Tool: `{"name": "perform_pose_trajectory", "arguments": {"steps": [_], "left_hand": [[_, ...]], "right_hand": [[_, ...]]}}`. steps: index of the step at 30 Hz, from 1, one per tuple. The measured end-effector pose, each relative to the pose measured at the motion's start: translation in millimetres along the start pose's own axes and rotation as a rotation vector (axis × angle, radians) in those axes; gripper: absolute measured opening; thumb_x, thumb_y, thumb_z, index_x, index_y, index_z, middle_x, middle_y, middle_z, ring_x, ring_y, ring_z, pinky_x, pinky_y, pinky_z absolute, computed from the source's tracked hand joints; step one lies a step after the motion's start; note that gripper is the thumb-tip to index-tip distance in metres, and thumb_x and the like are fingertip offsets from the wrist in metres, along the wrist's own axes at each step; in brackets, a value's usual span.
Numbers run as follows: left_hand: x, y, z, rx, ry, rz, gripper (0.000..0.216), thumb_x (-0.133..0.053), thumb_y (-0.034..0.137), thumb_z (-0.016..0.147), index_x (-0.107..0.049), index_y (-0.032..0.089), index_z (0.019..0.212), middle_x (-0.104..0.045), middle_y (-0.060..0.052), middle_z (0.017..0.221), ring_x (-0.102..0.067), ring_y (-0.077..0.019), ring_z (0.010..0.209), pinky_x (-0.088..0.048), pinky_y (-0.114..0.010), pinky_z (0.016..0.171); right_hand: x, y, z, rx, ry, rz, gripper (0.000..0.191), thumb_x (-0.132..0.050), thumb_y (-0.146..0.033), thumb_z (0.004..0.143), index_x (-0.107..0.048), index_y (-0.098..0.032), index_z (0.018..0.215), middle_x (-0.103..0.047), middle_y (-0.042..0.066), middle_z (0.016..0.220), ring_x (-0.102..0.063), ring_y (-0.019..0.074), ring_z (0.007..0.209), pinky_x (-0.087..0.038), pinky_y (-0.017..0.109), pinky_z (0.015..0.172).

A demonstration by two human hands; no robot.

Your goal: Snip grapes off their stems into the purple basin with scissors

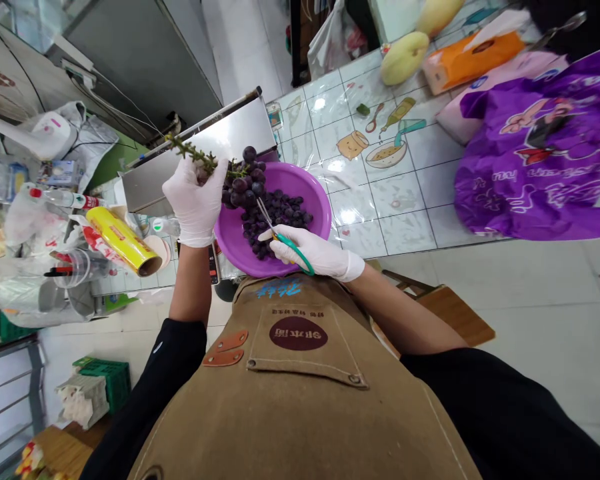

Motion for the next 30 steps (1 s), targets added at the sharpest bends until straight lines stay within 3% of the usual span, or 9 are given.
{"name": "perform_pose_trajectory", "arguments": {"steps": [6, 13, 18, 20, 23, 26, 30], "left_hand": [[6, -7, 1, -0.077, -0.048, -0.104, 0.018, -0.084, 0.033, 0.092, -0.073, 0.02, 0.096, -0.07, 0.001, 0.088, -0.074, -0.0174, 0.087, -0.06, -0.033, 0.086], [12, 8, 1, -0.077, -0.117, -0.295, 0.018, -0.088, 0.031, 0.087, -0.073, 0.021, 0.092, -0.073, 0.001, 0.086, -0.072, -0.014, 0.082, -0.062, -0.029, 0.082], [21, 14, -5, -0.078, -0.223, -0.364, 0.021, -0.091, 0.033, 0.085, -0.075, 0.02, 0.089, -0.075, 0.0, 0.084, -0.072, -0.0131, 0.078, -0.06, -0.025, 0.076], [25, 14, -8, -0.079, -0.282, -0.374, 0.024, -0.091, 0.036, 0.086, -0.074, 0.02, 0.088, -0.074, -0.001, 0.084, -0.071, -0.0133, 0.079, -0.058, -0.025, 0.075], [31, 11, -10, -0.084, -0.312, -0.38, 0.029, -0.093, 0.041, 0.085, -0.072, 0.021, 0.085, -0.072, -0.001, 0.083, -0.07, -0.0138, 0.079, -0.056, -0.027, 0.075], [34, 6, -10, -0.109, -0.287, -0.422, 0.036, -0.094, 0.047, 0.082, -0.068, 0.023, 0.082, -0.069, 0.001, 0.081, -0.068, -0.0143, 0.078, -0.056, -0.029, 0.073], [33, 1, -5, -0.15, -0.247, -0.596, 0.046, -0.099, 0.047, 0.076, -0.059, 0.023, 0.077, -0.061, 0.003, 0.071, -0.063, -0.0144, 0.071, -0.053, -0.029, 0.066]], "right_hand": [[11, -6, -4, 0.016, 0.012, -0.128, 0.068, -0.064, -0.075, 0.098, -0.065, -0.014, 0.128, -0.057, 0.001, 0.091, -0.045, 0.015, 0.076, -0.042, 0.031, 0.073], [12, -19, -10, 0.081, -0.079, -0.245, 0.064, -0.055, -0.07, 0.104, -0.066, -0.013, 0.131, -0.072, 0.011, 0.112, -0.062, 0.0238, 0.098, -0.049, 0.038, 0.092], [9, -31, -16, 0.043, 0.025, -0.296, 0.063, -0.061, -0.07, 0.101, -0.069, -0.016, 0.131, -0.075, 0.013, 0.124, -0.067, 0.027, 0.107, -0.049, 0.04, 0.099], [8, -38, -20, 0.038, 0.041, -0.306, 0.064, -0.063, -0.072, 0.1, -0.07, -0.016, 0.131, -0.076, 0.012, 0.118, -0.067, 0.0253, 0.1, -0.05, 0.039, 0.094], [11, -43, -29, 0.069, -0.027, -0.19, 0.066, -0.058, -0.076, 0.102, -0.069, -0.015, 0.124, -0.073, 0.007, 0.094, -0.062, 0.0186, 0.077, -0.05, 0.033, 0.073], [16, -43, -35, 0.058, -0.179, 0.134, 0.07, -0.044, -0.078, 0.107, -0.067, -0.013, 0.122, -0.067, 0.003, 0.078, -0.056, 0.0147, 0.06, -0.042, 0.027, 0.054], [16, -44, -34, 0.032, -0.397, 0.425, 0.078, -0.035, -0.081, 0.107, -0.067, -0.012, 0.128, -0.066, 0.004, 0.07, -0.06, 0.0173, 0.058, -0.039, 0.027, 0.048]]}}
Point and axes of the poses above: each hand's wrist, its own z-axis towards the middle knuckle, its own x-axis out of the back of the hand, y = z × x, the point moved 2 cm from there along z, towards the middle knuckle
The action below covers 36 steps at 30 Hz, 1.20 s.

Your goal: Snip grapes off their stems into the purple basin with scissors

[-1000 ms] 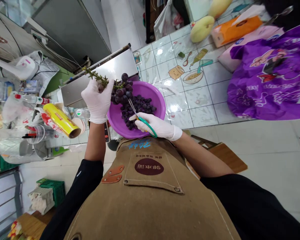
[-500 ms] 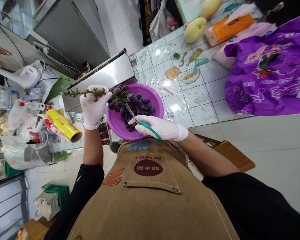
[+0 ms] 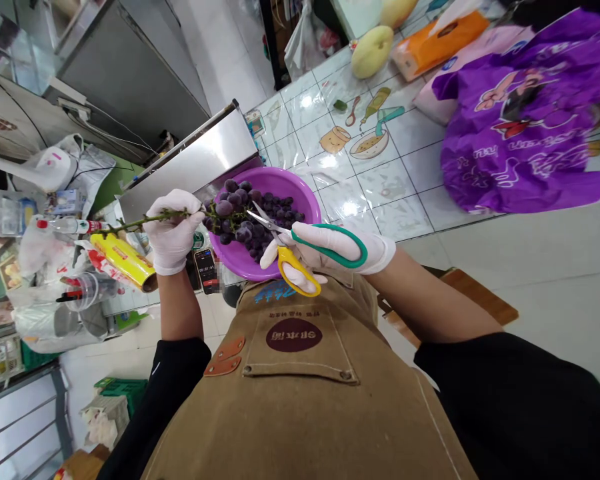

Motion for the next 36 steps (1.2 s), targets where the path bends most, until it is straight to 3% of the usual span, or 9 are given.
{"name": "perform_pose_trajectory", "arguments": {"steps": [3, 6, 9, 13, 18, 22, 30, 36], "left_hand": [[3, 1, 5, -0.028, 0.016, -0.082, 0.054, -0.101, 0.048, 0.073, -0.054, 0.022, 0.072, -0.057, 0.003, 0.065, -0.06, -0.0137, 0.063, -0.049, -0.028, 0.059], [8, 10, 8, -0.032, -0.025, -0.11, 0.055, -0.102, 0.052, 0.07, -0.056, 0.022, 0.07, -0.058, 0.002, 0.062, -0.059, -0.0144, 0.06, -0.048, -0.029, 0.057], [11, 23, 8, 0.014, -0.158, -0.063, 0.043, -0.102, 0.047, 0.073, -0.066, 0.023, 0.073, -0.065, 0.0, 0.066, -0.064, -0.0167, 0.065, -0.052, -0.031, 0.06], [12, 34, 7, 0.072, -0.268, -0.008, 0.027, -0.101, 0.038, 0.076, -0.076, 0.025, 0.078, -0.07, -0.003, 0.072, -0.068, -0.0183, 0.071, -0.057, -0.033, 0.064], [11, 36, 7, 0.084, -0.207, -0.011, 0.032, -0.102, 0.042, 0.074, -0.075, 0.025, 0.073, -0.07, -0.003, 0.07, -0.068, -0.0197, 0.069, -0.058, -0.035, 0.062], [9, 34, 8, 0.025, -0.194, -0.044, 0.033, -0.101, 0.04, 0.075, -0.072, 0.024, 0.075, -0.071, -0.003, 0.069, -0.068, -0.0191, 0.067, -0.056, -0.034, 0.059], [8, 28, 13, 0.019, -0.094, -0.066, 0.049, -0.104, 0.048, 0.069, -0.062, 0.023, 0.066, -0.065, 0.0, 0.06, -0.064, -0.017, 0.06, -0.053, -0.033, 0.056], [6, 29, 13, 0.011, -0.123, -0.075, 0.046, -0.103, 0.045, 0.071, -0.062, 0.023, 0.068, -0.067, 0.0, 0.062, -0.065, -0.0171, 0.06, -0.053, -0.032, 0.057]], "right_hand": [[-2, 1, 6, -0.008, -0.066, 0.051, 0.084, -0.033, -0.083, 0.106, -0.069, -0.01, 0.127, -0.067, 0.006, 0.068, -0.061, 0.0188, 0.058, -0.039, 0.028, 0.046], [0, 4, 10, 0.015, -0.023, 0.006, 0.08, -0.035, -0.08, 0.107, -0.069, -0.01, 0.125, -0.067, 0.005, 0.069, -0.059, 0.0164, 0.055, -0.036, 0.027, 0.045], [7, 8, 10, 0.043, 0.064, -0.156, 0.072, -0.042, -0.077, 0.108, -0.069, -0.012, 0.12, -0.066, 0.002, 0.069, -0.055, 0.0123, 0.052, -0.035, 0.024, 0.045], [14, 9, 6, -0.039, 0.122, -0.464, 0.069, -0.053, -0.078, 0.104, -0.069, -0.012, 0.114, -0.067, 0.001, 0.073, -0.06, 0.012, 0.055, -0.048, 0.025, 0.053], [8, 4, 0, -0.177, 0.142, -0.578, 0.061, -0.062, -0.075, 0.101, -0.068, -0.015, 0.11, -0.067, 0.001, 0.075, -0.063, 0.0135, 0.059, -0.05, 0.025, 0.055], [7, 2, 4, -0.124, 0.076, -0.598, 0.057, -0.058, -0.071, 0.104, -0.068, -0.015, 0.106, -0.066, 0.001, 0.073, -0.062, 0.0123, 0.061, -0.05, 0.025, 0.059], [9, 0, 16, -0.109, 0.017, -0.559, 0.07, -0.058, -0.082, 0.099, -0.07, -0.014, 0.11, -0.067, 0.0, 0.072, -0.063, 0.013, 0.059, -0.05, 0.026, 0.057], [6, 0, 16, -0.129, 0.049, -0.576, 0.066, -0.058, -0.084, 0.098, -0.061, -0.018, 0.093, -0.065, 0.0, 0.071, -0.063, 0.0123, 0.059, -0.049, 0.025, 0.056]]}}
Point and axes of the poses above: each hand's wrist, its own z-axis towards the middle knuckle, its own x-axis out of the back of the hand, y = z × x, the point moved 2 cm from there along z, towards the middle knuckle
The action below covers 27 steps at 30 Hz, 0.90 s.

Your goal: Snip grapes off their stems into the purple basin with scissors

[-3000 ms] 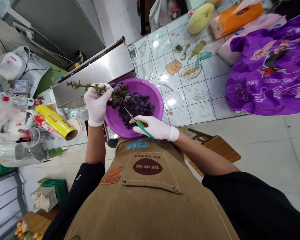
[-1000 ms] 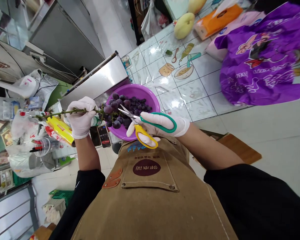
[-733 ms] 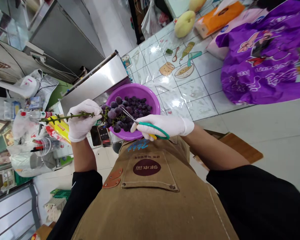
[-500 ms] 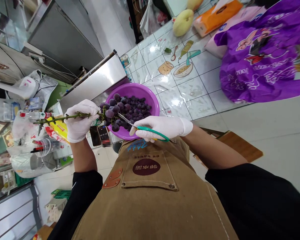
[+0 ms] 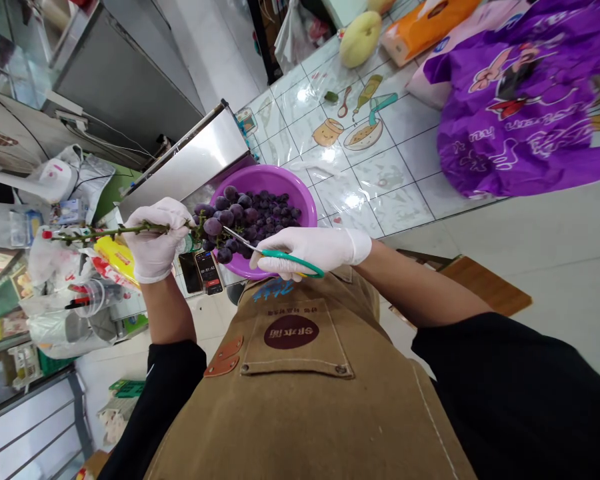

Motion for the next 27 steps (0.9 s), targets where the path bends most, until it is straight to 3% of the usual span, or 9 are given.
{"name": "perform_pose_trajectory", "arguments": {"steps": [3, 9, 14, 20, 27], "left_hand": [[-1, -1, 0, 0.008, -0.012, -0.017, 0.041, -0.102, 0.041, 0.073, -0.064, 0.024, 0.07, -0.067, 0.0, 0.062, -0.065, -0.0174, 0.061, -0.054, -0.032, 0.057], [-3, -5, 0, 0.068, -0.028, -0.014, 0.049, -0.104, 0.048, 0.068, -0.063, 0.022, 0.068, -0.066, 0.0, 0.062, -0.066, -0.0175, 0.062, -0.055, -0.033, 0.058], [-6, -9, -1, 0.072, -0.09, -0.023, 0.042, -0.103, 0.041, 0.072, -0.065, 0.023, 0.071, -0.066, 0.0, 0.065, -0.067, -0.0164, 0.065, -0.056, -0.031, 0.059], [-10, -11, -1, 0.146, -0.126, -0.014, 0.041, -0.103, 0.043, 0.072, -0.068, 0.022, 0.069, -0.068, -0.001, 0.066, -0.069, -0.0157, 0.067, -0.059, -0.03, 0.063], [-9, -15, -2, 0.115, -0.183, -0.116, 0.025, -0.098, 0.023, 0.079, -0.074, 0.02, 0.078, -0.072, -0.001, 0.073, -0.071, -0.0143, 0.073, -0.059, -0.027, 0.068]], "right_hand": [[1, 0, 1, 0.0, 0.003, -0.003, 0.069, -0.056, -0.088, 0.096, -0.06, -0.019, 0.093, -0.066, 0.001, 0.071, -0.062, 0.0125, 0.058, -0.049, 0.026, 0.056], [4, -5, 1, -0.045, 0.044, -0.055, 0.066, -0.058, -0.084, 0.097, -0.06, -0.019, 0.088, -0.066, 0.001, 0.069, -0.061, 0.0125, 0.056, -0.048, 0.026, 0.055], [5, -4, 1, -0.101, 0.054, -0.019, 0.069, -0.063, -0.087, 0.093, -0.058, -0.019, 0.082, -0.067, 0.001, 0.067, -0.062, 0.0124, 0.054, -0.05, 0.026, 0.054], [9, 2, 3, -0.016, -0.061, 0.124, 0.079, -0.054, -0.088, 0.097, -0.07, -0.012, 0.108, -0.068, 0.001, 0.068, -0.062, 0.0129, 0.05, -0.052, 0.028, 0.053], [7, 12, 5, -0.019, 0.016, 0.147, 0.059, -0.067, -0.073, 0.099, -0.07, -0.014, 0.099, -0.061, -0.004, 0.054, -0.055, 0.0108, 0.044, -0.045, 0.025, 0.05]]}}
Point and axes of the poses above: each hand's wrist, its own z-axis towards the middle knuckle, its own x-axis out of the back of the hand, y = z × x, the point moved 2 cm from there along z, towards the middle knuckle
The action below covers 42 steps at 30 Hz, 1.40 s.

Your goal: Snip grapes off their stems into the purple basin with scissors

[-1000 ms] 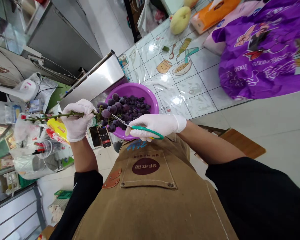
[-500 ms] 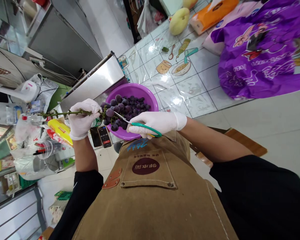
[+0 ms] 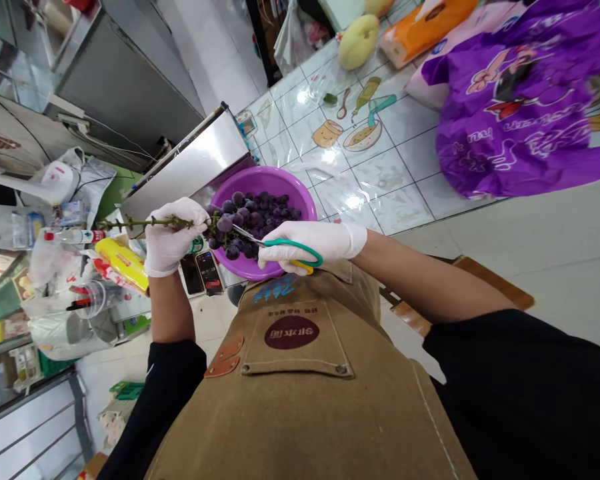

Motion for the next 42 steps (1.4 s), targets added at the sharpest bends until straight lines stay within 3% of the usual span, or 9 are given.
{"name": "perform_pose_trajectory", "arguments": {"steps": [6, 11, 18, 21, 25, 35, 42], "left_hand": [[2, -8, -3, 0.013, 0.009, -0.028, 0.024, -0.098, 0.021, 0.079, -0.074, 0.021, 0.083, -0.071, 0.001, 0.075, -0.071, -0.0147, 0.075, -0.06, -0.028, 0.07], [3, -18, -10, 0.018, 0.056, -0.027, 0.029, -0.099, 0.025, 0.078, -0.07, 0.021, 0.081, -0.069, 0.001, 0.074, -0.07, -0.0154, 0.074, -0.061, -0.029, 0.068], [9, -26, -14, -0.028, 0.15, -0.066, 0.036, -0.099, 0.031, 0.079, -0.064, 0.022, 0.085, -0.067, 0.003, 0.076, -0.071, -0.0146, 0.076, -0.061, -0.029, 0.072], [9, -25, -11, -0.054, 0.147, -0.054, 0.035, -0.098, 0.032, 0.082, -0.065, 0.023, 0.089, -0.069, 0.003, 0.079, -0.072, -0.0149, 0.077, -0.062, -0.03, 0.074], [7, -23, -8, -0.062, 0.128, -0.055, 0.032, -0.097, 0.031, 0.084, -0.067, 0.023, 0.09, -0.07, 0.002, 0.08, -0.072, -0.0149, 0.077, -0.061, -0.03, 0.073], [1, -14, -10, -0.075, 0.091, -0.077, 0.034, -0.097, 0.035, 0.083, -0.066, 0.023, 0.086, -0.068, 0.003, 0.074, -0.07, -0.0163, 0.073, -0.059, -0.031, 0.069], [2, -19, -13, -0.039, 0.079, -0.104, 0.032, -0.098, 0.033, 0.083, -0.067, 0.023, 0.087, -0.07, 0.001, 0.076, -0.072, -0.0166, 0.074, -0.06, -0.03, 0.07]], "right_hand": [[-9, 2, 1, -0.027, 0.115, -0.04, 0.06, -0.075, -0.067, 0.095, -0.051, -0.021, 0.067, -0.056, -0.005, 0.049, -0.049, 0.0086, 0.043, -0.041, 0.025, 0.052], [-14, 10, 2, -0.047, 0.168, -0.08, 0.059, -0.072, -0.069, 0.095, -0.051, -0.021, 0.068, -0.055, -0.005, 0.052, -0.048, 0.0096, 0.047, -0.04, 0.026, 0.055], [-14, 23, -18, -0.1, 0.159, -0.109, 0.061, -0.062, -0.08, 0.095, -0.06, -0.019, 0.092, -0.057, -0.003, 0.069, -0.05, 0.0122, 0.059, -0.041, 0.028, 0.06], [-9, 21, -21, -0.086, 0.201, -0.266, 0.059, -0.06, -0.077, 0.096, -0.065, -0.018, 0.099, -0.063, 0.001, 0.081, -0.051, 0.0156, 0.072, -0.041, 0.03, 0.069], [0, 14, -16, -0.187, 0.291, -0.476, 0.048, -0.063, -0.067, 0.095, -0.069, -0.019, 0.099, -0.069, 0.005, 0.093, -0.055, 0.0199, 0.081, -0.04, 0.033, 0.077], [1, 4, -9, -0.182, 0.242, -0.56, 0.043, -0.062, -0.062, 0.095, -0.068, -0.02, 0.091, -0.07, 0.005, 0.089, -0.056, 0.0197, 0.077, -0.039, 0.033, 0.076], [-3, 9, -4, -0.156, 0.277, -0.582, 0.043, -0.065, -0.057, 0.091, -0.049, -0.022, 0.072, -0.053, -0.001, 0.071, -0.043, 0.0162, 0.069, -0.033, 0.033, 0.072]]}}
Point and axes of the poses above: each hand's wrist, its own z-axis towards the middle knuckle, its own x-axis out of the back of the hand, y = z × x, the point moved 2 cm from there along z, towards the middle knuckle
